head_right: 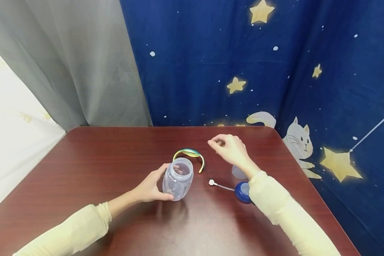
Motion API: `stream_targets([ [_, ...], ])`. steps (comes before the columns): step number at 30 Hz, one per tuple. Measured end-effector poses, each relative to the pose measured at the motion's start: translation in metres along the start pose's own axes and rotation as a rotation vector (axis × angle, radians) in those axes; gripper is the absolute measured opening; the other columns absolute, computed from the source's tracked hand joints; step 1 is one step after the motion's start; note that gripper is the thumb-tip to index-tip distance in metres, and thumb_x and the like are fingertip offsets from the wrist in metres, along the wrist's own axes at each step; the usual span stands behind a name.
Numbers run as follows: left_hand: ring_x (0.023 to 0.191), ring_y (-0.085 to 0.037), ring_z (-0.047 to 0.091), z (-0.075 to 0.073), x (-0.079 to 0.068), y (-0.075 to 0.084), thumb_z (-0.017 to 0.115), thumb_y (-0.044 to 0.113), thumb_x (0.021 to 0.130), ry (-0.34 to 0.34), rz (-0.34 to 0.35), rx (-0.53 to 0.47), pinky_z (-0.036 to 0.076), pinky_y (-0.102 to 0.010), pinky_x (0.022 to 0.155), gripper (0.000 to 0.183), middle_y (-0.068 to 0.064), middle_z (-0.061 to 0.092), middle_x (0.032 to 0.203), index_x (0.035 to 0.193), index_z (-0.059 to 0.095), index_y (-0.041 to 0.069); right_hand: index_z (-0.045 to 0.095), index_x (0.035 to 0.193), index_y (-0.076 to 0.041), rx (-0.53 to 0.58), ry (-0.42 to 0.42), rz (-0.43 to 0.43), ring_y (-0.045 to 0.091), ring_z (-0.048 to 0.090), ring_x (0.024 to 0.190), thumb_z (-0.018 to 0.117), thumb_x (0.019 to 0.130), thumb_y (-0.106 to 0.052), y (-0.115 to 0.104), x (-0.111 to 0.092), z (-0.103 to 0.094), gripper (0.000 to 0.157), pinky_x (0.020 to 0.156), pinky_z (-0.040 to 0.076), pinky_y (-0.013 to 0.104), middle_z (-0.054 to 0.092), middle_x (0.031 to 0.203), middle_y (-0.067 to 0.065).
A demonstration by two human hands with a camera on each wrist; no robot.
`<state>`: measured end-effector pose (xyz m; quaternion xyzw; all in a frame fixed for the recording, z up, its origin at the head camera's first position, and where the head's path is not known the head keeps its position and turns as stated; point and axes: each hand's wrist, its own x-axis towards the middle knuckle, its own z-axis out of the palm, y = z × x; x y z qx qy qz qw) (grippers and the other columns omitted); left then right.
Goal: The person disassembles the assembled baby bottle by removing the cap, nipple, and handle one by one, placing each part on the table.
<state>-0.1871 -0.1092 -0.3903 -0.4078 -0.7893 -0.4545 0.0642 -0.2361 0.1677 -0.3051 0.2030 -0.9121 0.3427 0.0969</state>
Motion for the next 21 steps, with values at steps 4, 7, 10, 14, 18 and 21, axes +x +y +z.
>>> stream_targets([
  [4, 0.095, -0.009, 0.054, 0.002, 0.000, 0.000, 0.081, 0.031, 0.059, -0.002, -0.002, 0.010, 0.041, -0.028, 0.082, 0.079, 0.005, 0.054, 0.109, 0.124, 0.038, 0.017, 0.066, 0.093, -0.013, 0.021, 0.015, -0.014, 0.013, 0.060, 0.063, 0.060, 0.084, -0.030, 0.001, -0.007, 0.002, 0.020, 0.058, 0.044, 0.031, 0.061, 0.070, -0.005],
  [7, 0.095, -0.011, 0.054, 0.001, 0.001, 0.006, 0.081, 0.026, 0.059, 0.001, 0.017, 0.010, 0.042, -0.029, 0.081, 0.079, 0.001, 0.055, 0.108, 0.123, 0.038, 0.013, 0.066, 0.091, -0.014, 0.029, 0.019, -0.013, 0.011, 0.059, 0.062, 0.060, 0.083, -0.028, 0.001, -0.012, 0.005, 0.017, 0.058, 0.044, 0.031, 0.061, 0.069, -0.006],
  [10, 0.095, -0.015, 0.055, -0.002, 0.003, 0.022, 0.082, 0.017, 0.058, 0.002, 0.024, -0.011, 0.042, -0.032, 0.081, 0.078, -0.006, 0.055, 0.107, 0.122, 0.038, 0.005, 0.066, 0.091, -0.014, 0.032, 0.021, -0.006, 0.010, 0.058, 0.061, 0.061, 0.083, -0.026, 0.001, -0.017, 0.008, 0.014, 0.057, 0.044, 0.031, 0.060, 0.067, -0.007],
  [14, 0.096, -0.016, 0.056, -0.001, 0.004, 0.019, 0.082, 0.017, 0.059, 0.002, 0.023, -0.058, 0.042, -0.031, 0.082, 0.077, -0.006, 0.054, 0.108, 0.121, 0.038, 0.006, 0.066, 0.092, -0.013, 0.040, 0.012, -0.001, 0.008, 0.058, 0.062, 0.060, 0.084, -0.030, 0.002, -0.023, 0.011, 0.020, 0.057, 0.044, 0.032, 0.060, 0.068, -0.007],
  [18, 0.095, -0.017, 0.057, -0.001, 0.005, 0.020, 0.081, 0.011, 0.059, 0.003, 0.037, -0.089, 0.044, -0.031, 0.081, 0.075, -0.008, 0.055, 0.107, 0.119, 0.038, 0.001, 0.067, 0.092, -0.013, 0.057, -0.010, 0.001, 0.009, 0.058, 0.062, 0.059, 0.084, -0.032, 0.004, -0.027, 0.015, 0.023, 0.057, 0.044, 0.031, 0.060, 0.068, -0.007],
  [21, 0.095, -0.018, 0.057, -0.003, 0.006, 0.022, 0.081, 0.009, 0.059, -0.011, 0.030, -0.100, 0.044, -0.032, 0.079, 0.075, -0.010, 0.054, 0.107, 0.119, 0.037, -0.001, 0.066, 0.092, -0.014, 0.057, -0.022, -0.003, 0.008, 0.057, 0.062, 0.059, 0.084, -0.032, 0.006, -0.029, 0.017, 0.021, 0.057, 0.045, 0.031, 0.060, 0.068, -0.007],
])
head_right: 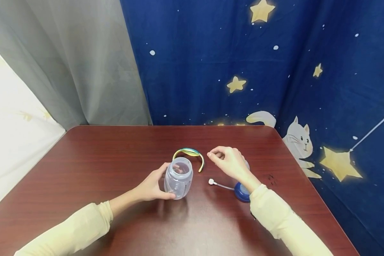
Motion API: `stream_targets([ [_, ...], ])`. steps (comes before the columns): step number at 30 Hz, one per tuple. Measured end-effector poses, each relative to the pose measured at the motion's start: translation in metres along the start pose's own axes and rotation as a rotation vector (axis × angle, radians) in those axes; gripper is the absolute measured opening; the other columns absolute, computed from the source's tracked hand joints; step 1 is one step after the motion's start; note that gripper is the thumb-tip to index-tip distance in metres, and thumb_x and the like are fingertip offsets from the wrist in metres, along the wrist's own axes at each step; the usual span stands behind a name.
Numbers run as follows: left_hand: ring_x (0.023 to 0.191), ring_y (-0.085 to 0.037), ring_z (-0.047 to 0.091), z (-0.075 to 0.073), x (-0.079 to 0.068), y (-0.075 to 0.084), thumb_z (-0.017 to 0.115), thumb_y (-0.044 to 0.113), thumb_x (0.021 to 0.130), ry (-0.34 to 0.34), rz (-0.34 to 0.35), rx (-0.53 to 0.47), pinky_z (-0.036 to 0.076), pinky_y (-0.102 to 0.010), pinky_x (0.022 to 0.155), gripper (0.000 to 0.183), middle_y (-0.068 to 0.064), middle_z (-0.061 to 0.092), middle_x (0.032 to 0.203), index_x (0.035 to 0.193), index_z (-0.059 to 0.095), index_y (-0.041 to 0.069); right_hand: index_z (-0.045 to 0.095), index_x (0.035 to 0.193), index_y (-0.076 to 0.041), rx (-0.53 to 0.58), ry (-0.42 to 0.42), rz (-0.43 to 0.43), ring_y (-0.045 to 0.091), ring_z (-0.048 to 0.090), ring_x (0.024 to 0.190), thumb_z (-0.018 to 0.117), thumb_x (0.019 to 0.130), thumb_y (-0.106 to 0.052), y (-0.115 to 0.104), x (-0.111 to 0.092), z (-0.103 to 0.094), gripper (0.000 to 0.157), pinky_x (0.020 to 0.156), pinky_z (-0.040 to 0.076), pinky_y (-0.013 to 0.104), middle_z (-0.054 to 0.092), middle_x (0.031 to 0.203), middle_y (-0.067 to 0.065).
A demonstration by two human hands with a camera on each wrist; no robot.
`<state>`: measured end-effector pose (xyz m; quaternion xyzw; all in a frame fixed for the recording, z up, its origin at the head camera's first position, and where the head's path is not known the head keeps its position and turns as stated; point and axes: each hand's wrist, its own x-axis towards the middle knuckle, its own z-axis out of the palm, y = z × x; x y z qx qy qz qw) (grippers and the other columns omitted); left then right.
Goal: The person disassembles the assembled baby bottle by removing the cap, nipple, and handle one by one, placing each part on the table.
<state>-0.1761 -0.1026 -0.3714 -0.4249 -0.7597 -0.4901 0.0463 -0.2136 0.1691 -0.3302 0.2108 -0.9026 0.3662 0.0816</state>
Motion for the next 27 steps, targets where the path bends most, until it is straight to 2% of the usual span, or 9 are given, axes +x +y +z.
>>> stream_targets([
  [7, 0.097, -0.013, 0.055, 0.004, -0.002, -0.027, 0.081, 0.024, 0.062, -0.077, -0.091, -0.011, 0.044, -0.028, 0.079, 0.079, 0.000, 0.051, 0.110, 0.123, 0.032, 0.011, 0.066, 0.091, -0.017, -0.020, 0.006, -0.010, 0.007, 0.057, 0.061, 0.058, 0.084, -0.034, 0.000, -0.001, 0.001, 0.020, 0.057, 0.044, 0.031, 0.060, 0.067, -0.008],
  [15, 0.095, -0.007, 0.053, 0.005, -0.006, -0.030, 0.077, 0.038, 0.064, -0.085, -0.105, 0.114, 0.041, -0.027, 0.081, 0.078, 0.006, 0.054, 0.106, 0.122, 0.034, 0.010, 0.066, 0.091, -0.015, -0.024, -0.004, 0.004, 0.009, 0.057, 0.061, 0.058, 0.084, -0.036, 0.001, -0.005, 0.000, 0.024, 0.056, 0.043, 0.031, 0.060, 0.067, -0.004],
  [27, 0.095, -0.007, 0.054, 0.006, -0.007, -0.034, 0.078, 0.036, 0.063, -0.107, -0.124, 0.076, 0.042, -0.025, 0.082, 0.075, 0.006, 0.054, 0.106, 0.119, 0.036, 0.011, 0.066, 0.091, -0.015, -0.021, -0.009, -0.004, 0.010, 0.057, 0.061, 0.059, 0.084, -0.031, 0.001, -0.006, 0.002, 0.019, 0.056, 0.044, 0.031, 0.061, 0.067, -0.002],
])
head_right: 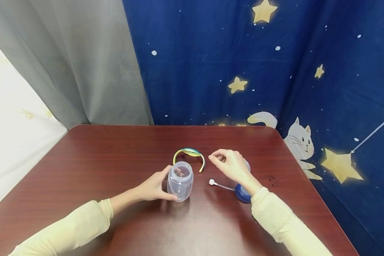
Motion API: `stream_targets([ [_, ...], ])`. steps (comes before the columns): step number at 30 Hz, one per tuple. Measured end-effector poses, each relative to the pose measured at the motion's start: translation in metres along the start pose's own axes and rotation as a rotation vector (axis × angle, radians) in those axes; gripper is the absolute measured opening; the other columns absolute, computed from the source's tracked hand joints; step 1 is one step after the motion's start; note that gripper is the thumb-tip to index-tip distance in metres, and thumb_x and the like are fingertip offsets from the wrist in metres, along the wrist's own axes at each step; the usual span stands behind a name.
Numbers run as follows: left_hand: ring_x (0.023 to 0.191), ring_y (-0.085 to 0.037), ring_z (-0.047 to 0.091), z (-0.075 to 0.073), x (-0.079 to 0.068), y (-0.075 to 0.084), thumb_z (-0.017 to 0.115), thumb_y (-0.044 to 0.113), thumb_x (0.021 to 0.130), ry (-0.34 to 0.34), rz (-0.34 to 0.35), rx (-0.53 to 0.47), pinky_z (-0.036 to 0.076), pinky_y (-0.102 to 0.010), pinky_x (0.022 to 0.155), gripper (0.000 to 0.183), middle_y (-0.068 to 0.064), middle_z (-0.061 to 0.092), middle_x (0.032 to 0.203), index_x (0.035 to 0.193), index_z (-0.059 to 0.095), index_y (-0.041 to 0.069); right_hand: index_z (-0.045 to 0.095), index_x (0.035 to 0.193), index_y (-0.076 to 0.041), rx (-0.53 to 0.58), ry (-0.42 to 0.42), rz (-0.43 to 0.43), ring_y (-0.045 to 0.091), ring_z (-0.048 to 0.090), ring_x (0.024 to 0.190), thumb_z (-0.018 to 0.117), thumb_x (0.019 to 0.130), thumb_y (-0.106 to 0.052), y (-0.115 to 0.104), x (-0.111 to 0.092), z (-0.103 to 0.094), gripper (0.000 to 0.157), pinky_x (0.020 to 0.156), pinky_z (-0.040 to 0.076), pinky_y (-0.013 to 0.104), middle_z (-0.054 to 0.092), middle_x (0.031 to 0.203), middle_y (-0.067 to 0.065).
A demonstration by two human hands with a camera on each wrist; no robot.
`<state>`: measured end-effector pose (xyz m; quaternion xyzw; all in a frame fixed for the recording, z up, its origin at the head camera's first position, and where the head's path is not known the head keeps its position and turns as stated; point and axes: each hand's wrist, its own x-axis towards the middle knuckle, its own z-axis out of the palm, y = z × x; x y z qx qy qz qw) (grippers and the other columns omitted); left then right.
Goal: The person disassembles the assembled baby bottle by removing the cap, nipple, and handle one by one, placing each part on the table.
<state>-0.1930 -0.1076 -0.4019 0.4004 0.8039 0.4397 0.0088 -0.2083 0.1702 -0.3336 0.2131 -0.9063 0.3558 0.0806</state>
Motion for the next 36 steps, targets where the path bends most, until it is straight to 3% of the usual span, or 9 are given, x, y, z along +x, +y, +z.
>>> stream_targets([
  [9, 0.096, -0.007, 0.053, 0.003, 0.003, 0.000, 0.080, 0.027, 0.062, -0.048, -0.027, 0.002, 0.041, -0.025, 0.082, 0.073, 0.002, 0.052, 0.108, 0.117, 0.036, 0.009, 0.066, 0.090, -0.017, -0.006, 0.003, -0.004, 0.008, 0.057, 0.061, 0.059, 0.084, -0.031, 0.002, -0.001, 0.003, 0.017, 0.057, 0.044, 0.030, 0.058, 0.065, -0.011],
  [17, 0.097, -0.013, 0.053, -0.005, 0.004, 0.029, 0.080, 0.009, 0.062, -0.063, -0.046, -0.004, 0.040, -0.027, 0.083, 0.067, -0.006, 0.053, 0.105, 0.113, 0.038, -0.003, 0.067, 0.090, -0.014, 0.001, 0.011, -0.011, 0.008, 0.057, 0.061, 0.060, 0.084, -0.028, 0.002, 0.000, 0.003, 0.017, 0.056, 0.044, 0.030, 0.057, 0.065, -0.010],
  [26, 0.099, -0.007, 0.051, 0.006, 0.004, -0.008, 0.080, 0.026, 0.064, -0.092, -0.064, -0.001, 0.038, -0.026, 0.085, 0.072, 0.004, 0.052, 0.108, 0.117, 0.036, 0.006, 0.066, 0.090, -0.016, -0.007, 0.010, -0.011, 0.009, 0.058, 0.061, 0.059, 0.084, -0.032, 0.003, 0.000, 0.002, 0.019, 0.056, 0.044, 0.030, 0.059, 0.066, -0.009],
  [36, 0.101, -0.008, 0.050, 0.008, 0.004, -0.012, 0.079, 0.028, 0.064, -0.099, -0.067, -0.032, 0.037, -0.026, 0.086, 0.073, 0.005, 0.052, 0.108, 0.119, 0.034, 0.008, 0.066, 0.090, -0.015, -0.011, 0.010, -0.003, 0.007, 0.057, 0.061, 0.059, 0.084, -0.032, 0.006, 0.000, 0.002, 0.019, 0.055, 0.045, 0.029, 0.058, 0.066, -0.010],
])
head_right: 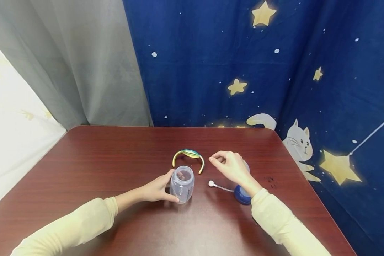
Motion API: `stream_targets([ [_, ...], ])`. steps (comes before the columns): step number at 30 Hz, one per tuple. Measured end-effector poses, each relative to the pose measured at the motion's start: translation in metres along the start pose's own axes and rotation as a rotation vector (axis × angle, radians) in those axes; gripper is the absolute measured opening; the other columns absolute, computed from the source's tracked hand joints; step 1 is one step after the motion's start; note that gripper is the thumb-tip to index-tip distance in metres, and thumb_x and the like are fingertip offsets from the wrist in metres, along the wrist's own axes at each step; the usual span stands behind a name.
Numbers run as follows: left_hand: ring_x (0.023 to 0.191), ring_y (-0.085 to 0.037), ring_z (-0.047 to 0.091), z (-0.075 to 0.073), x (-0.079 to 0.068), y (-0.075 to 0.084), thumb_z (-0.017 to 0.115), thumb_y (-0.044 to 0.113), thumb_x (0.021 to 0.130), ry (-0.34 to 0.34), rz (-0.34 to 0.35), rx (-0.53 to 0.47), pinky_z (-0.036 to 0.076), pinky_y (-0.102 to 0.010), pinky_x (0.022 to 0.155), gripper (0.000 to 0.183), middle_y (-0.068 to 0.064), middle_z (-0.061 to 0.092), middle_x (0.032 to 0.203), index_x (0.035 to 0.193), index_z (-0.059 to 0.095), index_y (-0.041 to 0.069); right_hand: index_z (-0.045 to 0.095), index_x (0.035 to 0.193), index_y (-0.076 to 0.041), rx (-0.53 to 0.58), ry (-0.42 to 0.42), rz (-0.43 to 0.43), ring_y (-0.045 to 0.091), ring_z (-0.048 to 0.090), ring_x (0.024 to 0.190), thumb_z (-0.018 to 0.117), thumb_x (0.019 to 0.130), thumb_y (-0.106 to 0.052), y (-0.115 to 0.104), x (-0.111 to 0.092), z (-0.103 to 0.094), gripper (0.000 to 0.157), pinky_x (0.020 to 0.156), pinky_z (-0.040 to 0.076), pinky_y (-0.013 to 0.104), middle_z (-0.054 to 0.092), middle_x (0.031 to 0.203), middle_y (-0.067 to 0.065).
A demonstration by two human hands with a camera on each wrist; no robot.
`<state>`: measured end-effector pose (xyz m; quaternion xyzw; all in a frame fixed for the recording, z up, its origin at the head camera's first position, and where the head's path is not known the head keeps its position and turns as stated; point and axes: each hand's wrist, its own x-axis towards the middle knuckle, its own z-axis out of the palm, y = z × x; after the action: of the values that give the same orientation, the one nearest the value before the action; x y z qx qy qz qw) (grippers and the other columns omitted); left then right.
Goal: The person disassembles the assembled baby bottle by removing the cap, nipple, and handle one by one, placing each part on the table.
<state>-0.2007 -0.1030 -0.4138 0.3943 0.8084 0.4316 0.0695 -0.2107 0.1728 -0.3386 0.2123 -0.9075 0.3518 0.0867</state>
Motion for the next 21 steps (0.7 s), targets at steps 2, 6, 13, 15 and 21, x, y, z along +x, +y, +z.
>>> stream_targets([
  [2, 0.101, -0.008, 0.049, 0.0005, -0.0003, -0.0003, 0.079, 0.027, 0.064, -0.001, -0.001, 0.003, 0.037, -0.026, 0.087, 0.074, 0.005, 0.051, 0.109, 0.119, 0.034, 0.008, 0.066, 0.091, -0.015, 0.001, -0.004, 0.003, 0.007, 0.057, 0.061, 0.059, 0.084, -0.031, 0.0000, -0.0004, 0.0000, 0.019, 0.055, 0.045, 0.029, 0.058, 0.066, -0.010],
  [6, 0.102, -0.008, 0.049, 0.0013, -0.0013, -0.0011, 0.079, 0.026, 0.064, 0.000, -0.010, 0.001, 0.037, -0.026, 0.087, 0.075, 0.004, 0.051, 0.110, 0.120, 0.033, 0.008, 0.066, 0.090, -0.016, 0.000, -0.001, -0.001, 0.008, 0.057, 0.061, 0.059, 0.084, -0.031, 0.0003, -0.0003, 0.0005, 0.018, 0.055, 0.044, 0.028, 0.059, 0.066, -0.011],
  [13, 0.102, -0.009, 0.049, 0.0033, -0.0036, -0.0038, 0.078, 0.024, 0.066, -0.009, -0.026, -0.049, 0.037, -0.026, 0.088, 0.077, 0.001, 0.051, 0.110, 0.122, 0.029, 0.006, 0.066, 0.089, -0.014, 0.001, 0.024, -0.025, 0.008, 0.057, 0.059, 0.060, 0.084, -0.030, 0.0025, 0.0007, 0.0036, 0.017, 0.053, 0.044, 0.032, 0.059, 0.065, -0.011],
  [15, 0.102, -0.009, 0.049, 0.0039, -0.0038, -0.0046, 0.078, 0.024, 0.066, -0.009, -0.023, -0.056, 0.037, -0.026, 0.088, 0.077, 0.001, 0.052, 0.110, 0.123, 0.029, 0.006, 0.066, 0.089, -0.015, 0.000, 0.022, -0.024, 0.008, 0.057, 0.059, 0.060, 0.084, -0.029, 0.0030, 0.0012, 0.0040, 0.017, 0.053, 0.044, 0.032, 0.059, 0.065, -0.011],
  [21, 0.102, -0.009, 0.048, 0.0042, -0.0044, -0.0056, 0.078, 0.029, 0.065, 0.008, -0.015, -0.002, 0.035, -0.027, 0.089, 0.077, 0.003, 0.052, 0.109, 0.122, 0.030, 0.008, 0.066, 0.090, -0.015, -0.008, -0.002, -0.005, 0.007, 0.058, 0.060, 0.059, 0.084, -0.030, -0.0001, 0.0018, 0.0015, 0.018, 0.056, 0.044, 0.028, 0.060, 0.067, -0.011],
])
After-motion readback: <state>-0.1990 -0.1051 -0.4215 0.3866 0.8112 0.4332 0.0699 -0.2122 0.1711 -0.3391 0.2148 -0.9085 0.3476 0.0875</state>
